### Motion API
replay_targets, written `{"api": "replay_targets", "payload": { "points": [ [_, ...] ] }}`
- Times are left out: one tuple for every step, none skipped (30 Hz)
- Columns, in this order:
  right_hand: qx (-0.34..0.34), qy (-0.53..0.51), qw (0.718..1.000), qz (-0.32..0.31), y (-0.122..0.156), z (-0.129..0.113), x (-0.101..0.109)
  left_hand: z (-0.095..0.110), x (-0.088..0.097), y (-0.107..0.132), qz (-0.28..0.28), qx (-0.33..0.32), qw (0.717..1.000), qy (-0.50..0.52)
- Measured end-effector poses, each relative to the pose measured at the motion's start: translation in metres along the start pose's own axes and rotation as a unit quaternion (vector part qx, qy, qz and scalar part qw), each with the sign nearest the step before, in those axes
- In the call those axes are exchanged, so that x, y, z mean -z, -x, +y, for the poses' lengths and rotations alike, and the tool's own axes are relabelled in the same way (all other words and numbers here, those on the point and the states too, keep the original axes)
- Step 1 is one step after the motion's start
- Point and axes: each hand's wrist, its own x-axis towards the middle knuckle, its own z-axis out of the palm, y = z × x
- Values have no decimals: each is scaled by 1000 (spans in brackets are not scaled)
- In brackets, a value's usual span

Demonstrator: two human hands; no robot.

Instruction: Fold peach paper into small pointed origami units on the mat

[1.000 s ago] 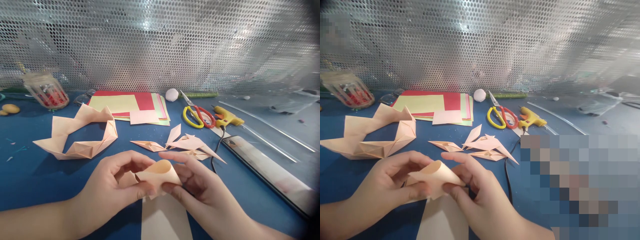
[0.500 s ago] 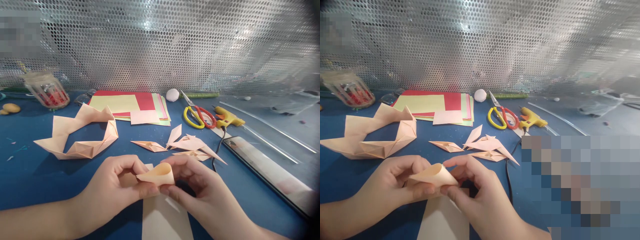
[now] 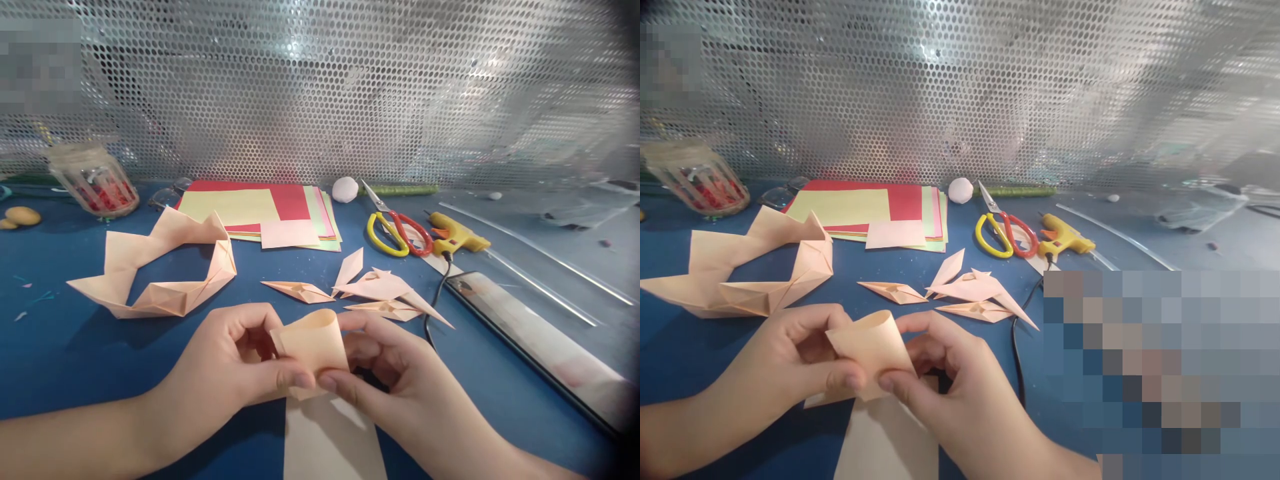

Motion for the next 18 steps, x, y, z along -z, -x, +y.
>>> {"api": "replay_targets", "payload": {
  "points": [
    [0,-1,1000,5,-1,-1,0,1,0,0,3,1,1000,2],
    [-1,-3,1000,10,-1,-1,-1,1,0,-1,4,2,1000,4],
    [-2,-4,1000,13,-2,-2,-1,2,0,-1,5,4,1000,5],
    [-3,-8,1000,17,-3,-2,-1,2,0,-1,5,5,1000,5],
    [-3,-13,1000,19,-3,-1,-1,2,1,-2,3,5,1000,5],
    [0,-21,1000,22,-3,-1,0,2,1,-2,1,2,1000,8],
    [5,-30,999,24,-3,0,0,2,2,-2,-5,-2,1000,13],
    [8,-37,999,24,-3,1,1,2,3,-2,-12,-5,1000,19],
    [12,-41,999,22,-3,2,2,2,4,-3,-18,-7,999,28],
    [13,-43,999,21,-3,3,3,2,4,-2,-24,-8,999,36],
    [14,-43,999,22,-3,3,3,1,4,-2,-30,-8,999,43],
    [14,-42,999,24,-3,3,4,0,5,-2,-33,-7,998,48],
    [15,-41,999,26,-4,3,4,0,5,-2,-37,-6,998,51],
    [16,-41,999,28,-4,2,4,-1,5,-1,-38,-4,998,53],
    [18,-42,999,30,-5,2,3,-1,6,-1,-41,-3,998,55],
    [18,-45,998,27,-5,1,3,-2,6,-1,-43,-1,997,57],
    [16,-48,998,24,-6,1,3,-1,6,-1,-45,1,997,58],
    [14,-51,998,21,-6,1,2,-1,6,-1,-44,3,997,60]
  ]
}}
